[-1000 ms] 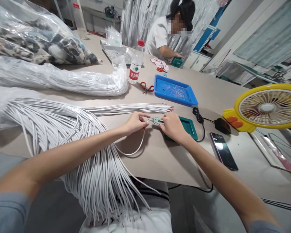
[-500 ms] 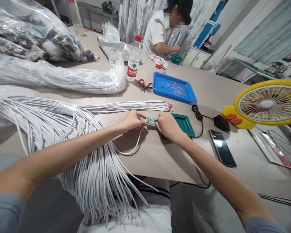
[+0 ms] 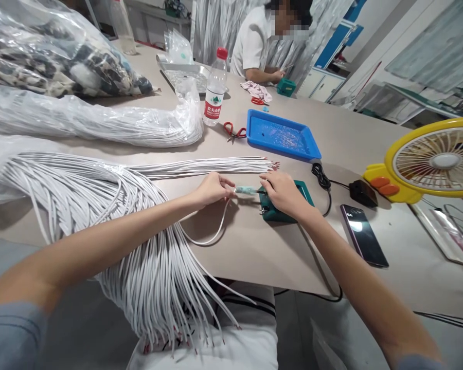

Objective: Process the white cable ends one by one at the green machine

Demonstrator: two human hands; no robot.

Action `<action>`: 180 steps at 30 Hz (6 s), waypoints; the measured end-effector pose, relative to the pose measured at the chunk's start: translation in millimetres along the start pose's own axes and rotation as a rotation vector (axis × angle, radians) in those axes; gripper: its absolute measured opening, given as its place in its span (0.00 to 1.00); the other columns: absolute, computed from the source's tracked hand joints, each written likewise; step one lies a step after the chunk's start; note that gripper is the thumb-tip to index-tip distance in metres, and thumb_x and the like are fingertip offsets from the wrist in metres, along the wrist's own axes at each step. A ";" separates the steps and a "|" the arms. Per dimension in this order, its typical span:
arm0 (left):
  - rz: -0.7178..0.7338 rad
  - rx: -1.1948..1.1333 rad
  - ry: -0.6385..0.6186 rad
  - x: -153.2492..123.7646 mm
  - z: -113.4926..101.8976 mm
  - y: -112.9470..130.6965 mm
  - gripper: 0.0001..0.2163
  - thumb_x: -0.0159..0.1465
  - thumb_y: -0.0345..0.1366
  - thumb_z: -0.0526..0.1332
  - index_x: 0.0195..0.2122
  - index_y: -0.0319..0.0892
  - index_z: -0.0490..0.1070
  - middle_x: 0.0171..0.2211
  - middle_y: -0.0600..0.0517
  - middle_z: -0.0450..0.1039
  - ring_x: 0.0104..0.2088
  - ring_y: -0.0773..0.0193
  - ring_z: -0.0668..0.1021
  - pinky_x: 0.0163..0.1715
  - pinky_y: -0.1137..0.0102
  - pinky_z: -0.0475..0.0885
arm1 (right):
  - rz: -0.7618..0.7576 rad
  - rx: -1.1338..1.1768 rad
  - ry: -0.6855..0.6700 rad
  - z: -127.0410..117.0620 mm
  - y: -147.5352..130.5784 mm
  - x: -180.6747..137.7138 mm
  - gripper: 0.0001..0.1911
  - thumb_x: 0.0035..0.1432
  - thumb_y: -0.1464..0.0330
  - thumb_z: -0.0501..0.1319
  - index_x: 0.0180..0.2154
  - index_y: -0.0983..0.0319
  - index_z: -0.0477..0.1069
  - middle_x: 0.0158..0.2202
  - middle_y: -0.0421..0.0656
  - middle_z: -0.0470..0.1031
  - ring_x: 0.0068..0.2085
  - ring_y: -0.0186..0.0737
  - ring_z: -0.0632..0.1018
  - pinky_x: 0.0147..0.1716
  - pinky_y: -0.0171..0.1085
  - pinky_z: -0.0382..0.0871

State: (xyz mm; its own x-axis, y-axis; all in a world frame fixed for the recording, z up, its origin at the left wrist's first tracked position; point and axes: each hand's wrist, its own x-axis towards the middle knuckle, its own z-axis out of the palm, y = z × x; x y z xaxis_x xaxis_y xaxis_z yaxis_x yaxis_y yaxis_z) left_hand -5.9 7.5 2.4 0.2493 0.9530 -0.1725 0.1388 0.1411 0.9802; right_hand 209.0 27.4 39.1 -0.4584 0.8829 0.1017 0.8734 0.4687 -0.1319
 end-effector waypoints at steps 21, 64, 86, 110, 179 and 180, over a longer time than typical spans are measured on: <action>0.042 -0.131 -0.142 -15.3 2.6 19.7 0.08 0.50 0.30 0.68 0.29 0.31 0.76 0.18 0.51 0.73 0.19 0.70 0.73 0.17 0.78 0.62 | 0.294 1.310 0.273 60.8 -64.3 -26.5 0.11 0.52 0.63 0.63 0.34 0.64 0.72 0.30 0.43 0.75 0.31 0.38 0.75 0.31 0.36 0.70; 0.095 1.247 0.302 7.5 -27.1 8.7 0.15 0.64 0.28 0.50 0.39 0.39 0.77 0.42 0.40 0.73 0.44 0.50 0.76 0.40 0.61 0.68 | 0.098 1.199 0.476 53.5 -67.2 -42.6 0.19 0.62 0.60 0.54 0.22 0.62 0.65 0.17 0.34 0.52 0.20 0.30 0.54 0.22 0.35 0.49; 0.197 0.712 0.170 -19.0 -1.0 21.9 0.17 0.64 0.47 0.51 0.27 0.40 0.66 0.15 0.60 0.49 0.18 0.70 0.57 0.21 0.74 0.51 | -0.115 1.011 0.335 66.6 -72.2 -41.8 0.19 0.60 0.68 0.52 0.18 0.61 0.54 0.18 0.35 0.56 0.22 0.31 0.60 0.25 0.35 0.52; -0.233 0.012 -0.574 -39.2 4.8 22.3 0.25 0.61 0.53 0.57 0.15 0.40 0.59 0.11 0.59 0.53 0.12 0.74 0.59 0.18 0.73 0.57 | 0.126 1.654 0.576 39.9 -57.6 -45.9 0.16 0.59 0.56 0.57 0.32 0.62 0.72 0.22 0.37 0.58 0.22 0.30 0.57 0.20 0.33 0.50; -0.080 -0.277 -0.410 -19.8 23.7 2.3 0.21 0.49 0.50 0.70 0.23 0.36 0.68 0.19 0.51 0.72 0.19 0.71 0.70 0.22 0.74 0.61 | 0.096 1.558 0.325 56.6 -60.2 -42.8 0.20 0.50 0.53 0.65 0.24 0.65 0.69 0.24 0.37 0.62 0.19 0.24 0.62 0.17 0.29 0.51; -0.077 -0.273 -0.422 -17.5 24.1 0.0 0.21 0.48 0.51 0.70 0.23 0.36 0.68 0.19 0.51 0.71 0.18 0.71 0.69 0.22 0.75 0.61 | 0.089 1.549 0.335 56.9 -59.4 -42.7 0.21 0.50 0.53 0.66 0.24 0.65 0.70 0.24 0.37 0.62 0.19 0.24 0.62 0.16 0.29 0.51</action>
State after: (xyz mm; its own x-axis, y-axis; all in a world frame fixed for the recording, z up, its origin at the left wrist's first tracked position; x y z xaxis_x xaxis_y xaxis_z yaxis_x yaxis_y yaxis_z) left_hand 12.8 -15.6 3.0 0.6216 0.7536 -0.2138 -0.0697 0.3251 0.9431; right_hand 167.4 -36.6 -13.5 -0.1794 0.9600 0.2149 -0.2075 0.1766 -0.9622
